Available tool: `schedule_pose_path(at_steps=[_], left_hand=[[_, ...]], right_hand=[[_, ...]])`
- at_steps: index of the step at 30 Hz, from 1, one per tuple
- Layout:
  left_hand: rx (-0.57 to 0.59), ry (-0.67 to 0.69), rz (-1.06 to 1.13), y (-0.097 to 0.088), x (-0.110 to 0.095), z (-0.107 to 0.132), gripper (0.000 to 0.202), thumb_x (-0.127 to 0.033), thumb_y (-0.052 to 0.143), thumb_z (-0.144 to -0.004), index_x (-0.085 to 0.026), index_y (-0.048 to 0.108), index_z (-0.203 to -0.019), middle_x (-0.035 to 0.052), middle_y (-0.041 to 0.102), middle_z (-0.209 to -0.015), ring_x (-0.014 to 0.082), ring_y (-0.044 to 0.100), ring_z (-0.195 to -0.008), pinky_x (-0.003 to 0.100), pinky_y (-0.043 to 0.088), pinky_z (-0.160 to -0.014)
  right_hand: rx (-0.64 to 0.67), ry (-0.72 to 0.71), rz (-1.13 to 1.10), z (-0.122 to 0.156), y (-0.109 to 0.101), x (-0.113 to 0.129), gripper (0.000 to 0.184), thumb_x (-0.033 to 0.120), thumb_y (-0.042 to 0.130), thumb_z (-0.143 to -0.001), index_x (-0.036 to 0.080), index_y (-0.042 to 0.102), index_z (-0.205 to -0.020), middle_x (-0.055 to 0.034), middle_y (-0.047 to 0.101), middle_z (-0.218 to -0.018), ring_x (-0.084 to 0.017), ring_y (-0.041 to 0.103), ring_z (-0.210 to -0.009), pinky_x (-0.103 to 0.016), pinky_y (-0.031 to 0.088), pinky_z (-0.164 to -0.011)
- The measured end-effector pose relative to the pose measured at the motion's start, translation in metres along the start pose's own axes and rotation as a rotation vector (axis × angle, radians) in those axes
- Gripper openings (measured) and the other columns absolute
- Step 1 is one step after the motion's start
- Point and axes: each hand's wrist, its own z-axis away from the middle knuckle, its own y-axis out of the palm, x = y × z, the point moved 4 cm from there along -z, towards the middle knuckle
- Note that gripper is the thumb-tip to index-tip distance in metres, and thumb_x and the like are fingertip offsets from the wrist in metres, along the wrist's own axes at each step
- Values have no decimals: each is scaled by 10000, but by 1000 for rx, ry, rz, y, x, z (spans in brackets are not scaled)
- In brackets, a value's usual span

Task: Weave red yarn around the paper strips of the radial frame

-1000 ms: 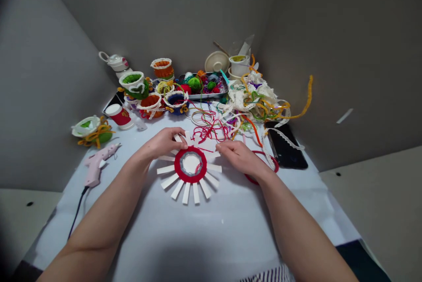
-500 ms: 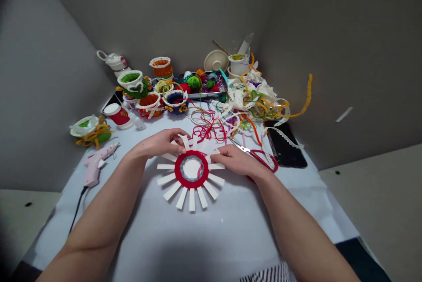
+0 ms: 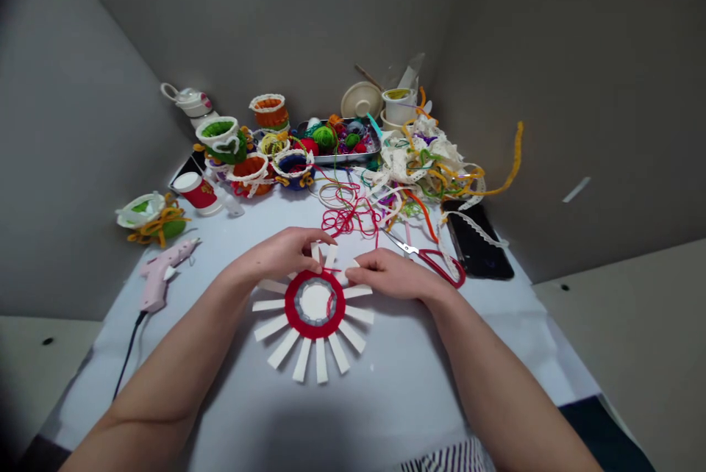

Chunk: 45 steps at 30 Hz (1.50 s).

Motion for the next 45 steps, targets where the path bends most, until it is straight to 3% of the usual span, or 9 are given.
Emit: schedule_pose_path(at_steps=[7, 12, 16, 24, 27, 31, 34, 38, 45], left_hand=[[-125, -100, 2, -12, 19, -3, 522, -221, 729, -740, -178, 687, -1259, 7, 692, -781, 194, 622, -723, 282, 457, -684], [-119, -145, 26, -11, 22, -6, 485, -211, 727, -722, -168, 697, -1204, -7, 656, -735, 178, 598, -677, 270, 439, -638], [-129, -183, 111, -15, 30, -7, 468, -228, 731, -709, -169, 692, -1172, -22, 624, -713, 162, 586, -639, 252, 416, -578], [-181, -189, 227, -25, 50, -11, 412, -247, 787, -688, -165, 708, -1084, -63, 539, -634, 116, 517, -565, 227, 385, -548], [-213, -214, 308, -27, 53, -11, 358, -215, 788, -707, -165, 703, -1051, -66, 529, -619, 110, 523, -558, 220, 392, -540], [-227, -274, 435, -24, 57, -13, 248, -182, 803, -716, -163, 676, -929, -70, 520, -587, 90, 520, -528, 197, 412, -522], [-227, -292, 488, -18, 60, -11, 218, -214, 815, -733, -159, 645, -859, -52, 564, -612, 86, 549, -534, 193, 447, -524], [-205, -349, 597, -11, 68, 3, 257, -278, 829, -749, -160, 640, -877, -6, 653, -722, 109, 628, -592, 208, 498, -534], [-213, -362, 862, 5, 67, 41, 330, -307, 883, -707, -145, 626, -835, 37, 692, -836, 145, 699, -741, 257, 595, -658]], right_hand=[[-342, -117, 59, 10, -22, 5, 377, 494, 525, -967, 202, 621, -748, -21, 613, -724, -171, 529, -689, -295, 414, -641], [-515, -413, 264, 17, -17, 20, 268, 350, 542, -1003, 208, 646, -800, -43, 652, -754, -182, 564, -728, -320, 420, -705], [-511, -480, 354, 18, -14, 23, 233, 326, 544, -1016, 214, 659, -846, -53, 663, -759, -194, 564, -733, -339, 416, -708], [-459, -375, 289, 7, -18, 8, 296, 324, 484, -1018, 210, 672, -819, -53, 657, -777, -190, 575, -754, -327, 438, -720], [-368, -315, 292, -2, -15, -3, 313, 316, 494, -991, 196, 684, -774, -46, 658, -752, -175, 560, -711, -302, 433, -684], [-208, -273, 296, -14, -3, -13, 273, 231, 514, -945, 203, 785, -943, -65, 751, -854, -191, 643, -775, -309, 477, -738], [-196, -227, 283, -18, 4, -13, 336, 130, 554, -860, 231, 801, -1063, -76, 795, -1029, -222, 703, -921, -343, 507, -851], [-232, -187, 313, -20, 7, -10, 426, 41, 555, -778, 214, 800, -1080, -85, 798, -1045, -236, 711, -951, -351, 510, -871], [-316, -279, 251, -21, 8, -10, 364, 18, 588, -697, 202, 776, -948, -60, 764, -941, -220, 690, -893, -304, 507, -789]])
